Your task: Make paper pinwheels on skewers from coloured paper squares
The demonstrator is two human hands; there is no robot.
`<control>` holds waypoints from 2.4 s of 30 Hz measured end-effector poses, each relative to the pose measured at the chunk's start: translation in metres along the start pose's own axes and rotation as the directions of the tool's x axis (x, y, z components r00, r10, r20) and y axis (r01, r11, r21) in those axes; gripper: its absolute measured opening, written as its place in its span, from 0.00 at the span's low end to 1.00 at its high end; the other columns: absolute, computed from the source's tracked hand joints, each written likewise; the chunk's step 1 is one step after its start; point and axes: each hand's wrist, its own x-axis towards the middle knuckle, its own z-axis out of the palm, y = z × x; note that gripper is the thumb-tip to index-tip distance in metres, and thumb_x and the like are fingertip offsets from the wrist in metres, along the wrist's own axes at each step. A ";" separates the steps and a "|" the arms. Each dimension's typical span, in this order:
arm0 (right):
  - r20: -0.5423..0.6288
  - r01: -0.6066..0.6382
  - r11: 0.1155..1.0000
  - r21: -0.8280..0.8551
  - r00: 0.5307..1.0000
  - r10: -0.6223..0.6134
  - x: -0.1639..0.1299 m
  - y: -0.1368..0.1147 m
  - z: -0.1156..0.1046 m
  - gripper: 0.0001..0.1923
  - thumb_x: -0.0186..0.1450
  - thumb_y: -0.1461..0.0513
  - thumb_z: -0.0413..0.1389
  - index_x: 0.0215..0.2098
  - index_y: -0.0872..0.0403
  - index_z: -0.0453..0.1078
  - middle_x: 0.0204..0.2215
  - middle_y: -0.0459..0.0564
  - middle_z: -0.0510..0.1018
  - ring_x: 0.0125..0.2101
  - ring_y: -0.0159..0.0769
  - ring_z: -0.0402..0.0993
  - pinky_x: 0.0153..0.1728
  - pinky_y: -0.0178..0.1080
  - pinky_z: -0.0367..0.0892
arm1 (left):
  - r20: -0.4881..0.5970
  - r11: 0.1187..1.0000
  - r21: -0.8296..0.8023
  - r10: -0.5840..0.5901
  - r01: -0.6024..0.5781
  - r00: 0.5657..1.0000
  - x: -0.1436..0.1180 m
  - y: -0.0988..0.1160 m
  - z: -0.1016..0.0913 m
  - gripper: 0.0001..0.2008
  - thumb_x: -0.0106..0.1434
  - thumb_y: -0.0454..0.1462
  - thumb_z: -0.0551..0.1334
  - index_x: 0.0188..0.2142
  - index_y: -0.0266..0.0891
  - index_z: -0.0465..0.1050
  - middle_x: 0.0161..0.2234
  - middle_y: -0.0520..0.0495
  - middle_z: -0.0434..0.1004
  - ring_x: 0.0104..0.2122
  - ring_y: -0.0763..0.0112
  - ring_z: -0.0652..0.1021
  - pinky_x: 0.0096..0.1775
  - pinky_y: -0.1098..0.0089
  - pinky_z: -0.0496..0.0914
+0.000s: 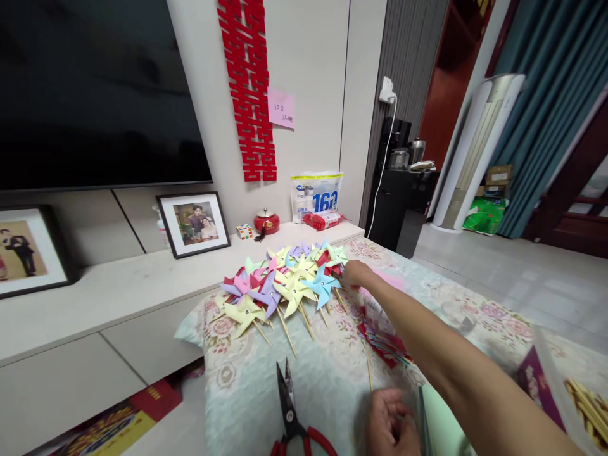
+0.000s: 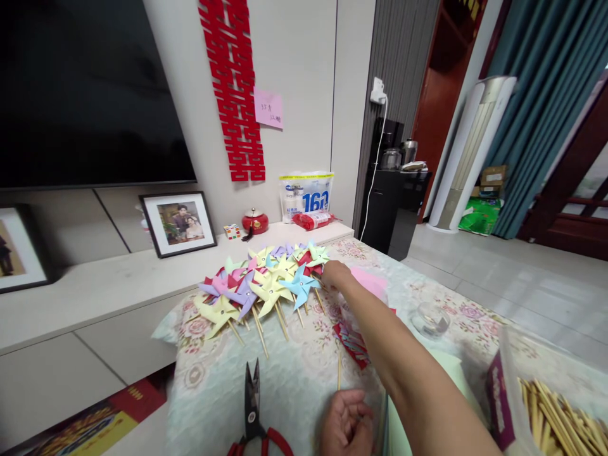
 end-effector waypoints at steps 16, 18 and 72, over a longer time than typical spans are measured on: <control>-0.214 0.086 0.991 -0.105 0.971 -0.107 -0.075 0.026 -0.042 0.16 0.71 0.57 0.57 0.54 0.56 0.70 0.52 0.54 0.75 0.47 0.43 0.76 0.47 0.49 0.74 | 0.020 0.996 0.017 0.088 -0.088 0.996 -0.007 0.007 -0.003 0.14 0.49 0.38 0.65 0.37 0.39 0.73 0.29 0.48 0.76 0.19 0.74 0.71 0.21 0.72 0.64; -0.235 0.091 0.988 -0.125 0.965 -0.119 -0.098 0.038 -0.046 0.15 0.71 0.57 0.57 0.53 0.56 0.70 0.51 0.54 0.75 0.47 0.42 0.76 0.47 0.49 0.74 | 0.089 0.998 0.044 0.042 -0.046 0.995 -0.010 0.016 -0.004 0.16 0.47 0.38 0.65 0.38 0.38 0.72 0.31 0.47 0.77 0.20 0.73 0.73 0.20 0.73 0.62; -0.623 0.753 0.634 -0.173 0.415 -0.663 -0.337 0.068 0.231 0.14 0.68 0.59 0.51 0.24 0.51 0.61 0.20 0.43 0.72 0.18 0.30 0.64 0.20 0.36 0.55 | 0.164 0.899 0.332 0.243 -0.286 0.956 -0.044 0.068 -0.023 0.18 0.47 0.43 0.67 0.38 0.37 0.75 0.31 0.47 0.80 0.21 0.74 0.72 0.24 0.72 0.66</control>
